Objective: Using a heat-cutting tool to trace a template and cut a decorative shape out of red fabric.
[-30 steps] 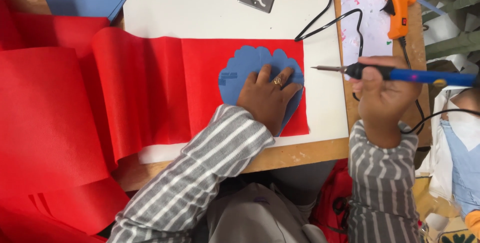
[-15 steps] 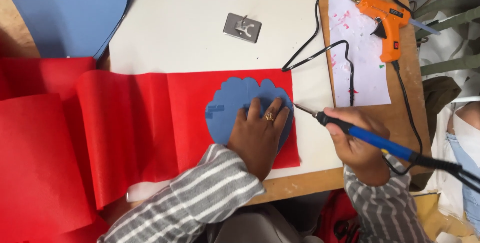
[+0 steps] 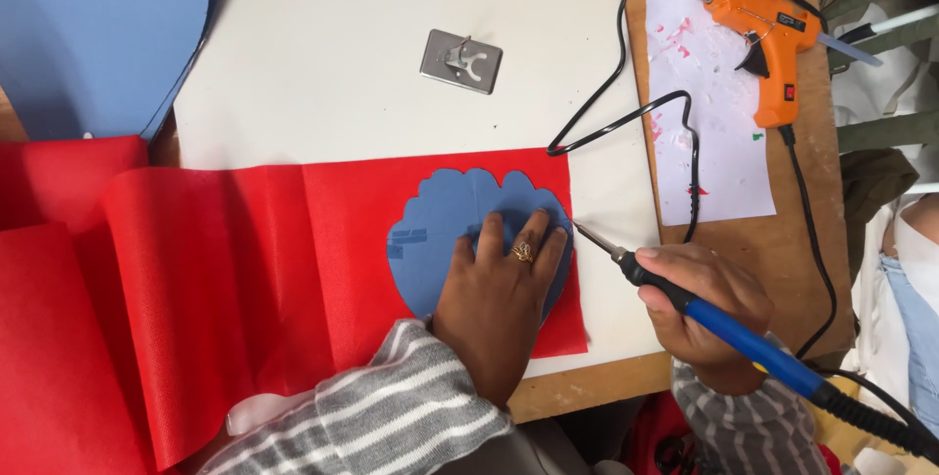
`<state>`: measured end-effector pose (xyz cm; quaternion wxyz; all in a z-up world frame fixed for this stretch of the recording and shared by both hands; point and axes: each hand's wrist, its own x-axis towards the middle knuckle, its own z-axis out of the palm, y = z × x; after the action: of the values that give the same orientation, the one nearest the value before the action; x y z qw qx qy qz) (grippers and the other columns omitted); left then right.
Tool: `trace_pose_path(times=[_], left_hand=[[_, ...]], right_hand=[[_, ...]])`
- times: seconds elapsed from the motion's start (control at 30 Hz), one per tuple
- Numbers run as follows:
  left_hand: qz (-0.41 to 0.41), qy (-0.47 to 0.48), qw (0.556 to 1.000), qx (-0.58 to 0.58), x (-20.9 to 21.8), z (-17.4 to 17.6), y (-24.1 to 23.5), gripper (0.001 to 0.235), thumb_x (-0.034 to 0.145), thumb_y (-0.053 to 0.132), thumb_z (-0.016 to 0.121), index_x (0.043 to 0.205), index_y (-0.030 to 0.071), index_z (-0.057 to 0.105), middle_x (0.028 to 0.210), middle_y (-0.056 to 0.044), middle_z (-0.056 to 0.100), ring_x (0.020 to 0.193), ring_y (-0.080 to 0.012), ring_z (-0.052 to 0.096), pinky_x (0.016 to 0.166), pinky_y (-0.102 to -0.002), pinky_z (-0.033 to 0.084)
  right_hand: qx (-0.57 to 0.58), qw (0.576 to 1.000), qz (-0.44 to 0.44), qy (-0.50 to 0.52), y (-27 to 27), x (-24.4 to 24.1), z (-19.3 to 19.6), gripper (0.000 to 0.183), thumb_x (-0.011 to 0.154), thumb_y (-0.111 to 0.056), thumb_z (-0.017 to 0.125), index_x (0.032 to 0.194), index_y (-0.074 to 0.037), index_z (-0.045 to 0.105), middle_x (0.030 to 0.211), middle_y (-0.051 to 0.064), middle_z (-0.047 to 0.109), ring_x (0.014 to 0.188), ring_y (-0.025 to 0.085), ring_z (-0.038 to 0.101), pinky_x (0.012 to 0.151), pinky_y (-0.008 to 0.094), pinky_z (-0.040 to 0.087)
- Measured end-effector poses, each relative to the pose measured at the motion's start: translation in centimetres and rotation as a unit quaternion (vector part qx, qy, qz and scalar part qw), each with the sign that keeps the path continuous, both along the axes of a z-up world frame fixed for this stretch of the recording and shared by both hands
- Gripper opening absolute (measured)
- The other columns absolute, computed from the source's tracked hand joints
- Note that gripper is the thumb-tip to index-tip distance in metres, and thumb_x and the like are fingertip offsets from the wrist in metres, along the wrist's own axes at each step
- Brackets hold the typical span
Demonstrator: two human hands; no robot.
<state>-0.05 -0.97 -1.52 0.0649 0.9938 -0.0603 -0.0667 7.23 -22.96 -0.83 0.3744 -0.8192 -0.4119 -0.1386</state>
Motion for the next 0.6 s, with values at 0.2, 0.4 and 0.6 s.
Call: trace_pose_path(times=[0.2,0.4,0.6], left_hand=[[-0.001,0.000,1.000,0.008,0.1,0.2,0.1,0.055,0.095,0.032,0.045,0.150,0.030,0.043,0.160,0.003,0.040,0.132,-0.0363,0.042,0.096,-0.052,0.044],[0.004,-0.011,1.000,0.001,0.3,0.6,0.2,0.052,0.095,0.031,0.047,0.147,0.028,0.047,0.157,0.004,0.044,0.130,-0.0358,0.045,0.094,-0.051,0.046],[0.012,-0.033,0.999,-0.019,0.2,0.5,0.3,0.048,0.096,0.028,0.046,0.144,0.027,0.051,0.155,0.002,0.046,0.129,-0.0379,0.047,0.092,-0.053,0.047]], right_hand=[[-0.008,1.000,0.006,-0.007,-0.1,0.0,-0.2,0.030,0.098,-0.024,0.062,0.110,0.004,0.068,0.099,0.015,0.075,0.085,0.029,0.077,0.072,0.032,0.063],[-0.048,0.998,0.006,-0.036,0.1,-0.6,0.8,0.029,0.099,-0.026,0.062,0.111,0.000,0.067,0.098,0.013,0.076,0.083,0.026,0.077,0.067,0.032,0.060],[-0.050,0.997,0.023,-0.048,0.2,-0.5,0.8,0.032,0.098,-0.026,0.063,0.111,0.003,0.067,0.097,0.015,0.075,0.082,0.029,0.077,0.069,0.034,0.063]])
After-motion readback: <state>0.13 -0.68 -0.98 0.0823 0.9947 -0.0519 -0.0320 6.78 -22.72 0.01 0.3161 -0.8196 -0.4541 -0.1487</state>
